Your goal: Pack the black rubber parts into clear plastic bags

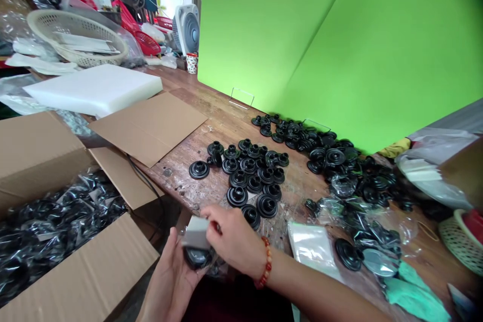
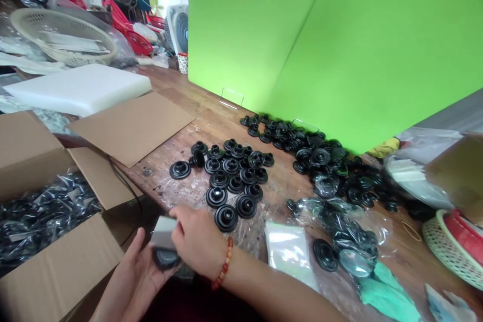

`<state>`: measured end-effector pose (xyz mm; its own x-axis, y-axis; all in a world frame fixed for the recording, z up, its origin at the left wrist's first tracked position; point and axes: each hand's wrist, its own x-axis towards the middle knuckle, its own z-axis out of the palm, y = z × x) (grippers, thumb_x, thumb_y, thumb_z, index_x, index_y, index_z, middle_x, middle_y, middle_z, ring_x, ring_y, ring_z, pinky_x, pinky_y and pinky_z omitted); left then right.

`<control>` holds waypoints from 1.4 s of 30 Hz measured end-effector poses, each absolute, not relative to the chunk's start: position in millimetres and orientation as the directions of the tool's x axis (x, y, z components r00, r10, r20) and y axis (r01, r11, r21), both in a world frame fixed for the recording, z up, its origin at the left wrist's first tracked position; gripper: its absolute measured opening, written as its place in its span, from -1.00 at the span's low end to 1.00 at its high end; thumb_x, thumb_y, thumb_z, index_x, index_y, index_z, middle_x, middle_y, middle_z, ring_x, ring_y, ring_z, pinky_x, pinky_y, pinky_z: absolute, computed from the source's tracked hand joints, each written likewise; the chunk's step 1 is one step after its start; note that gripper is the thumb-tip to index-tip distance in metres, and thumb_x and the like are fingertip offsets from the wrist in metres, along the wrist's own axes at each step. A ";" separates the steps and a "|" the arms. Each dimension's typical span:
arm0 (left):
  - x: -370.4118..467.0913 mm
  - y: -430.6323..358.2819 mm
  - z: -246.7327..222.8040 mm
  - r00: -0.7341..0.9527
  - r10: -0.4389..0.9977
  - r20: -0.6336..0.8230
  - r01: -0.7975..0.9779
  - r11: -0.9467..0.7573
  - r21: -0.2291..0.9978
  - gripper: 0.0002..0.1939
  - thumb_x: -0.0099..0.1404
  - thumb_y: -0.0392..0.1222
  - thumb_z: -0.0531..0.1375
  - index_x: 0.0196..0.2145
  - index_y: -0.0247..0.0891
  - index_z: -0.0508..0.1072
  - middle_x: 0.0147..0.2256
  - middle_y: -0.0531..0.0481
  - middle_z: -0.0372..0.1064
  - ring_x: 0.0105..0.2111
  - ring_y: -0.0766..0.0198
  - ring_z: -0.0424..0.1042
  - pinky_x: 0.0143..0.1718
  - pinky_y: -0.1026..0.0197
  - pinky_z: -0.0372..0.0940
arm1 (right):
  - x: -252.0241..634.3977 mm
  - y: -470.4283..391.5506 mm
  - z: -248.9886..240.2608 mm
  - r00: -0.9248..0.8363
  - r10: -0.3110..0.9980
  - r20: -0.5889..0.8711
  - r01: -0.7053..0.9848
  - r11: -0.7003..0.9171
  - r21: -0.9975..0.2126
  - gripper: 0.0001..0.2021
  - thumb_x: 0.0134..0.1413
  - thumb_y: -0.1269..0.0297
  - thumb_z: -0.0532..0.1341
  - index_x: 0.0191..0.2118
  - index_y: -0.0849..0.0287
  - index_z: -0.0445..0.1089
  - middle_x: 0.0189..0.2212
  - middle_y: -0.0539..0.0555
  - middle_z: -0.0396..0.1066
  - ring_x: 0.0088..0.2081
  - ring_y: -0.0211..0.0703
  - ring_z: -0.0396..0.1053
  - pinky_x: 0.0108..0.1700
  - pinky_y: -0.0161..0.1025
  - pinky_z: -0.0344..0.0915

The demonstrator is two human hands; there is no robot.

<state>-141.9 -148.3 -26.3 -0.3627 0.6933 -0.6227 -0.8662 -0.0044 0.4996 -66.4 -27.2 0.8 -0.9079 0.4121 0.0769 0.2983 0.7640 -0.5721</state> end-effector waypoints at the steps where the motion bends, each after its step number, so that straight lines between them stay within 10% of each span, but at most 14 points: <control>1: -140.0 -148.1 -22.1 -0.354 0.691 -0.630 -0.863 0.017 0.504 -0.64 0.33 -0.09 0.15 0.01 -0.33 0.41 -0.06 -0.23 0.49 -0.02 -0.01 0.47 -0.06 0.01 0.42 | -59.9 -31.4 2.4 -0.918 0.392 0.053 0.284 0.746 -0.602 -0.76 0.15 0.53 0.09 -0.10 0.15 0.35 -0.30 0.01 0.47 -0.28 -0.20 0.41 -0.20 -0.32 0.28; 6: -131.7 -143.9 -13.7 -0.335 0.624 -0.706 -0.808 0.196 0.556 -0.46 0.15 -0.39 0.30 0.09 -0.22 0.33 -0.14 -0.11 0.55 -0.08 0.05 0.52 -0.16 0.21 0.44 | -30.8 -7.1 14.7 -0.904 0.411 0.121 0.312 0.826 -0.469 -0.84 0.28 0.34 0.09 -0.17 0.20 0.42 -0.16 0.11 0.42 -0.09 -0.12 0.30 -0.05 -0.25 0.25; 12: -128.3 -136.7 -30.2 -0.358 0.595 -0.720 -0.742 0.286 0.606 -0.37 0.11 -0.45 0.31 0.10 -0.16 0.27 -0.12 -0.10 0.56 -0.14 0.05 0.55 -0.13 0.12 0.46 | -31.8 68.2 8.8 -0.809 0.549 -0.209 0.566 0.824 -0.027 -0.81 0.14 0.46 0.16 -0.42 0.31 0.51 -0.37 0.25 0.49 -0.22 -0.01 0.40 -0.15 -0.17 0.26; 42: -129.5 -121.1 -18.8 -0.385 0.575 -0.722 -0.810 0.165 0.563 -0.50 0.01 -0.60 0.23 -0.11 -0.20 0.39 -0.26 -0.09 0.56 -0.20 -0.04 0.56 -0.23 -0.02 0.49 | -64.1 108.0 -13.7 -0.932 0.219 -0.290 0.249 0.966 -0.070 -0.63 -0.06 0.55 0.23 -0.05 0.33 0.30 -0.11 0.31 0.35 -0.17 0.08 0.46 -0.24 -0.14 0.38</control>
<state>-129.5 -121.1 -18.8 -0.3847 0.5752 -0.7219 -0.8098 0.1650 0.5630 -64.1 108.0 -13.7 -0.9316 0.2192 -0.2900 0.2490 0.9660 -0.0697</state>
